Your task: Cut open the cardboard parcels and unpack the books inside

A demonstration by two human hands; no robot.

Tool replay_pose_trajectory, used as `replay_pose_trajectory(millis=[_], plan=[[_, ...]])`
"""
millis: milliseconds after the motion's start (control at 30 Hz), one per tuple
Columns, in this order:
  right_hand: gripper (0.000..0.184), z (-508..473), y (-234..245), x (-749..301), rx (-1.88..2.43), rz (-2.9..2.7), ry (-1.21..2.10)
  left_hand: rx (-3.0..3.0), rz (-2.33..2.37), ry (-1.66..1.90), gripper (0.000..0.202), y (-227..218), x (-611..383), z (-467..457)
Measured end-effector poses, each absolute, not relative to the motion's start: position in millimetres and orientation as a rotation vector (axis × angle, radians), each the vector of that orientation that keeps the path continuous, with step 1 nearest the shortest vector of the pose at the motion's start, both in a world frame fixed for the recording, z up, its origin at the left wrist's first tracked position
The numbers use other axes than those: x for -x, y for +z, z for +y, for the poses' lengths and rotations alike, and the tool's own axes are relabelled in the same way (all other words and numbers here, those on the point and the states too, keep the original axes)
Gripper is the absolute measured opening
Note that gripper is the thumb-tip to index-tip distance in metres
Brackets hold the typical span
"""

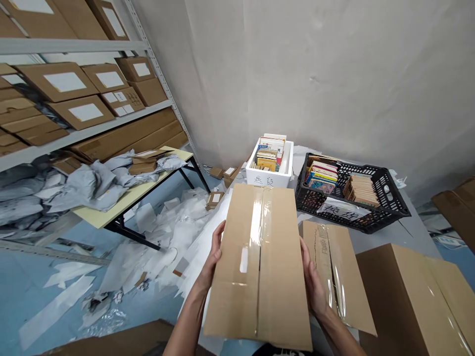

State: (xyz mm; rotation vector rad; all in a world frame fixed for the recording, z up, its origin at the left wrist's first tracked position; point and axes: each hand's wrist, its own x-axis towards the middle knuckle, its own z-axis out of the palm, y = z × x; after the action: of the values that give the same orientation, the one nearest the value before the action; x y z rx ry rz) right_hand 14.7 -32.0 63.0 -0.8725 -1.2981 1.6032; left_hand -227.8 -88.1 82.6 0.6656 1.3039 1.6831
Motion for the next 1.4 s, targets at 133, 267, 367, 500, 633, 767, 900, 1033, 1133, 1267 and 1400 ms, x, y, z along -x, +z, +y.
replay_pose_trajectory(millis=[133,267,367,500,633,767,900,1033,1133,1267,1400], plan=[[0.07,-39.7,54.0,-16.3,0.881,-1.62,1.33,-0.631,1.149,1.575,0.085,74.5,233.5,-96.2],[0.08,-60.7,16.8,-11.4,0.746,-1.908,0.853,-0.56,1.205,1.66,0.076,62.8,249.1,-95.8],[0.09,-78.2,-12.0,-6.3,0.704,-1.993,0.646,-0.553,1.229,1.675,0.07,55.8,264.9,-90.6],[0.092,-95.4,-31.6,0.4,0.703,-1.99,0.567,-0.507,1.224,1.608,0.064,44.5,280.5,-87.3],[0.088,-101.0,-30.4,6.3,0.674,-2.004,0.587,-0.427,1.2,1.631,0.072,29.9,289.4,-88.0],[0.091,-100.4,-27.5,11.1,0.645,-2.023,0.565,-0.376,1.205,1.687,0.069,18.1,297.7,-87.8],[0.097,-102.4,-29.5,17.0,0.624,-2.033,0.508,-0.382,1.202,1.697,0.064,20.7,304.5,-83.5],[0.091,-101.7,-25.6,21.0,0.698,-1.983,0.565,-0.515,1.205,1.626,0.067,53.3,297.7,-71.1],[0.084,-87.5,-8.0,19.9,0.92,-1.817,0.867,-0.728,1.247,1.525,0.059,90.1,279.8,-56.7],[0.075,-44.6,33.8,17.3,1.123,-1.337,1.464,-0.948,1.374,1.332,0.055,124.6,253.2,-30.9],[0.072,9.3,68.0,18.1,1.148,-0.855,1.801,-0.926,1.424,1.259,0.064,134.3,238.2,4.3]])
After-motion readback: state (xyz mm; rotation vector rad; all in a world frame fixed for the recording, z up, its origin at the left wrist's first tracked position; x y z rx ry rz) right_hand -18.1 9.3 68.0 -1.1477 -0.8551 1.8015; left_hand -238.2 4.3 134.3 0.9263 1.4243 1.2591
